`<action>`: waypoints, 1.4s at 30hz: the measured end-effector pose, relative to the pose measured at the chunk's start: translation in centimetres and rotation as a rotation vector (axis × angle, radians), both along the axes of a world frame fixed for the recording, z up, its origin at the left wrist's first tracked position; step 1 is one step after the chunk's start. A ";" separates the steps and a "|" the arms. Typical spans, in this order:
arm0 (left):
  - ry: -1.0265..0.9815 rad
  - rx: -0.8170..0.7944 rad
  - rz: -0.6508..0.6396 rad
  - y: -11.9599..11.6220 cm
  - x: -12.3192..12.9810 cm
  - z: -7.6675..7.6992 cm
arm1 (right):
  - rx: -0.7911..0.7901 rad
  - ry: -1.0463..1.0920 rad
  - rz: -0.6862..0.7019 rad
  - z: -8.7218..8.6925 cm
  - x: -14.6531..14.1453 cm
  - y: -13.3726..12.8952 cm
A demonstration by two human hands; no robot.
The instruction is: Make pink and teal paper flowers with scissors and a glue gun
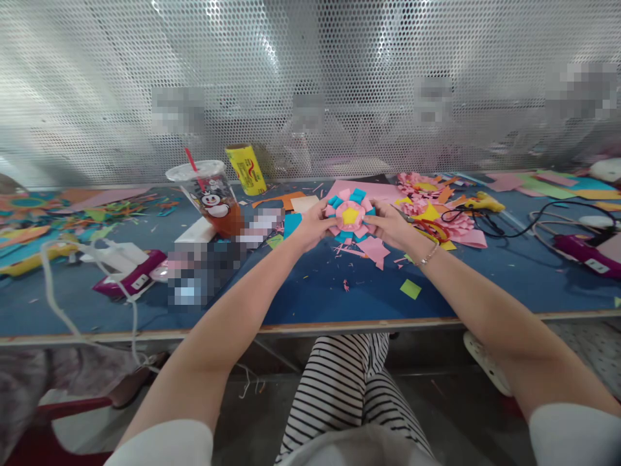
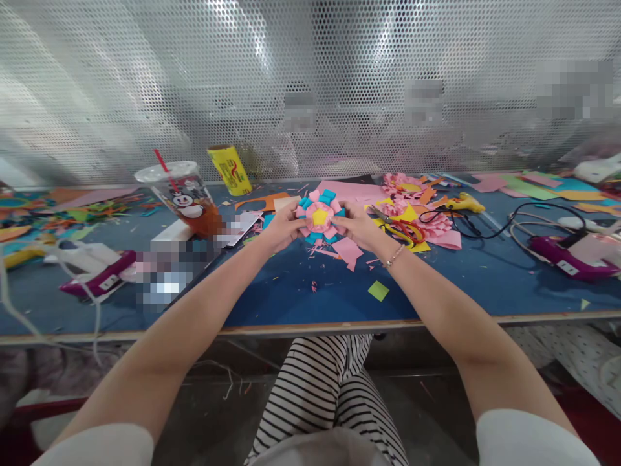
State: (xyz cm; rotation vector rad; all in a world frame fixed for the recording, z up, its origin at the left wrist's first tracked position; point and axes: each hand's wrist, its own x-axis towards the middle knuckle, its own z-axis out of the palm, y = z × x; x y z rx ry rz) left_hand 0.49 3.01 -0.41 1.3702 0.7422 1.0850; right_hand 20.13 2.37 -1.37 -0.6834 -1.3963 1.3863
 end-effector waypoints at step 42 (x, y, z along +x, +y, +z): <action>-0.123 -0.043 -0.013 0.3 -0.2 0.2 | -0.089 0.189 -0.044 0.4 -0.1 0.0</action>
